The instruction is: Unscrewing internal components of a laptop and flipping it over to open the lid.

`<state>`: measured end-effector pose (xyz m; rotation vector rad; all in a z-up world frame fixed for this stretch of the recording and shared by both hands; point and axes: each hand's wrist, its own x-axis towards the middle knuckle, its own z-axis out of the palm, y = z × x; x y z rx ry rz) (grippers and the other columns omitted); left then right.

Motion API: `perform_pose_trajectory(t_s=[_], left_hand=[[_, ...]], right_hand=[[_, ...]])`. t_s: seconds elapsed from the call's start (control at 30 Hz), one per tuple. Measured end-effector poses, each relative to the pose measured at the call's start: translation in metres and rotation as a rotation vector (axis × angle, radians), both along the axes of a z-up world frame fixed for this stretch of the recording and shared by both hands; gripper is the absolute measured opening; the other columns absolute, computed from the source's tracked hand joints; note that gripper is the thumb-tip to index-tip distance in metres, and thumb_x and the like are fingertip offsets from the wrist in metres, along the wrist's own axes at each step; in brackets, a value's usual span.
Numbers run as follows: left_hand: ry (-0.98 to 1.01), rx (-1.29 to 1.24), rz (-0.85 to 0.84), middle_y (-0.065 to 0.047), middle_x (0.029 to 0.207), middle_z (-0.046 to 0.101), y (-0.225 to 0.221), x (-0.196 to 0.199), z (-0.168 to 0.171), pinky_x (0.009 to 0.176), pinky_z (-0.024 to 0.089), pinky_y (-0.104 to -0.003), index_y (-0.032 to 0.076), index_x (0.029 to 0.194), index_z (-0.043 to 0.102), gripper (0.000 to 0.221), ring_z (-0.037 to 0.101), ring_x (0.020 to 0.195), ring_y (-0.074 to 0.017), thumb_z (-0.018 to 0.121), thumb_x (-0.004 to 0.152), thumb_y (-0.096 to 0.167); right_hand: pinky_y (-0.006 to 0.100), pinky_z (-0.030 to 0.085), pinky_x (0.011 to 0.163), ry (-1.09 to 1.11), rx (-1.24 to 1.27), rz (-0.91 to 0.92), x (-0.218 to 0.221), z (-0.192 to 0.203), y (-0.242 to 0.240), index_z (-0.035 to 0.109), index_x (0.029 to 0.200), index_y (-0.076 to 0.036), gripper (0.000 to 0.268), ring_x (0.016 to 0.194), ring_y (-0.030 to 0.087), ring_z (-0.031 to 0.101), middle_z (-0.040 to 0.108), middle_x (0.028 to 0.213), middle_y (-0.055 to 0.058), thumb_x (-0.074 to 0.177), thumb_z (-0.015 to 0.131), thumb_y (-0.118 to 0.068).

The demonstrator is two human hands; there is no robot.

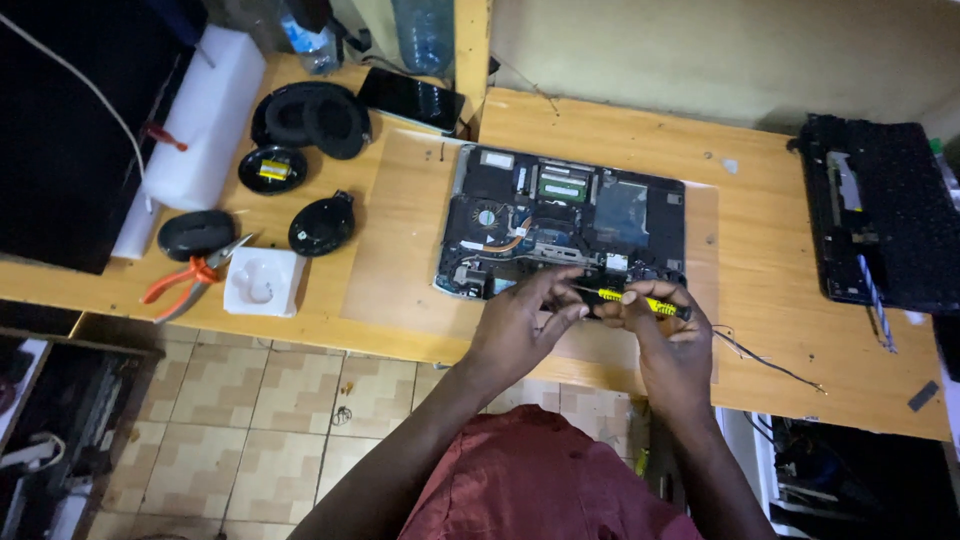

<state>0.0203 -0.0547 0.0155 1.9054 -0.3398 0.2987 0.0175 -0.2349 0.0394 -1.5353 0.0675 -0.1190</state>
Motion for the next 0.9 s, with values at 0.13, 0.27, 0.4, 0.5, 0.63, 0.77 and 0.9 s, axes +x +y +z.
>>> perform_pose_trajectory(t_s=[0.13, 0.27, 0.4, 0.5, 0.63, 0.77, 0.9], left_hand=[[-0.058, -0.022, 0.01, -0.011, 0.094, 0.078, 0.007, -0.002, 0.01, 0.078, 0.06, -0.041, 0.01, 0.119, 0.072, 0.022, 0.076, 0.087, -0.0322, 0.067, 0.099, 0.017], [-0.051, 0.031, 0.065, -0.012, 0.093, 0.077, 0.01, -0.001, 0.01, 0.08, 0.06, -0.041, 0.011, 0.114, 0.075, 0.018, 0.076, 0.09, -0.0326, 0.066, 0.1, 0.019], [-0.075, 0.102, 0.082, -0.011, 0.092, 0.077, 0.011, 0.005, 0.007, 0.081, 0.06, -0.042, 0.013, 0.112, 0.075, 0.016, 0.076, 0.092, -0.033, 0.066, 0.1, 0.02], [0.056, 0.065, 0.06, -0.008, 0.085, 0.078, 0.009, 0.008, 0.009, 0.08, 0.06, -0.039, 0.013, 0.108, 0.075, 0.017, 0.076, 0.088, -0.0303, 0.068, 0.099, 0.025], [0.156, -0.007, 0.036, -0.006, 0.083, 0.078, 0.002, 0.003, 0.013, 0.079, 0.06, -0.038, 0.014, 0.103, 0.076, 0.013, 0.077, 0.086, -0.0281, 0.071, 0.097, 0.025], [0.202, -0.095, -0.005, -0.009, 0.084, 0.079, -0.005, 0.004, 0.016, 0.077, 0.059, -0.036, 0.012, 0.104, 0.077, 0.012, 0.078, 0.084, -0.0259, 0.068, 0.098, 0.018], [0.209, -0.074, -0.022, -0.009, 0.085, 0.079, -0.005, 0.004, 0.015, 0.077, 0.06, -0.038, 0.012, 0.107, 0.076, 0.015, 0.078, 0.084, -0.0255, 0.066, 0.099, 0.018]], right_hand=[[0.041, 0.063, 0.083, -0.017, 0.015, 0.052, 0.005, -0.008, 0.002, 0.064, 0.112, 0.006, 0.016, 0.087, 0.029, 0.075, 0.073, 0.087, 0.024, 0.1, 0.064, -0.005], [0.04, 0.064, 0.084, -0.028, 0.044, 0.079, 0.008, -0.007, 0.004, 0.064, 0.112, 0.006, 0.019, 0.089, 0.028, 0.076, 0.073, 0.088, 0.022, 0.1, 0.066, -0.009], [0.041, 0.063, 0.085, -0.02, 0.059, 0.089, 0.008, -0.009, -0.001, 0.065, 0.114, 0.004, 0.024, 0.089, 0.027, 0.075, 0.073, 0.088, 0.023, 0.104, 0.063, -0.017], [0.041, 0.065, 0.08, 0.004, 0.126, 0.019, 0.011, -0.02, -0.008, 0.065, 0.111, 0.002, 0.02, 0.079, 0.026, 0.076, 0.071, 0.079, 0.018, 0.102, 0.067, -0.016], [0.043, 0.065, 0.077, 0.028, 0.17, -0.017, 0.011, -0.013, -0.016, 0.064, 0.108, 0.001, 0.018, 0.075, 0.028, 0.076, 0.07, 0.076, 0.019, 0.102, 0.066, -0.016], [0.042, 0.065, 0.076, 0.06, 0.177, -0.045, 0.011, -0.013, -0.022, 0.065, 0.107, 0.0, 0.019, 0.074, 0.026, 0.075, 0.07, 0.076, 0.018, 0.102, 0.067, -0.018], [0.041, 0.065, 0.074, 0.076, 0.179, -0.065, 0.01, -0.014, -0.025, 0.065, 0.105, -0.002, 0.015, 0.073, 0.027, 0.076, 0.069, 0.074, 0.017, 0.102, 0.066, -0.016]])
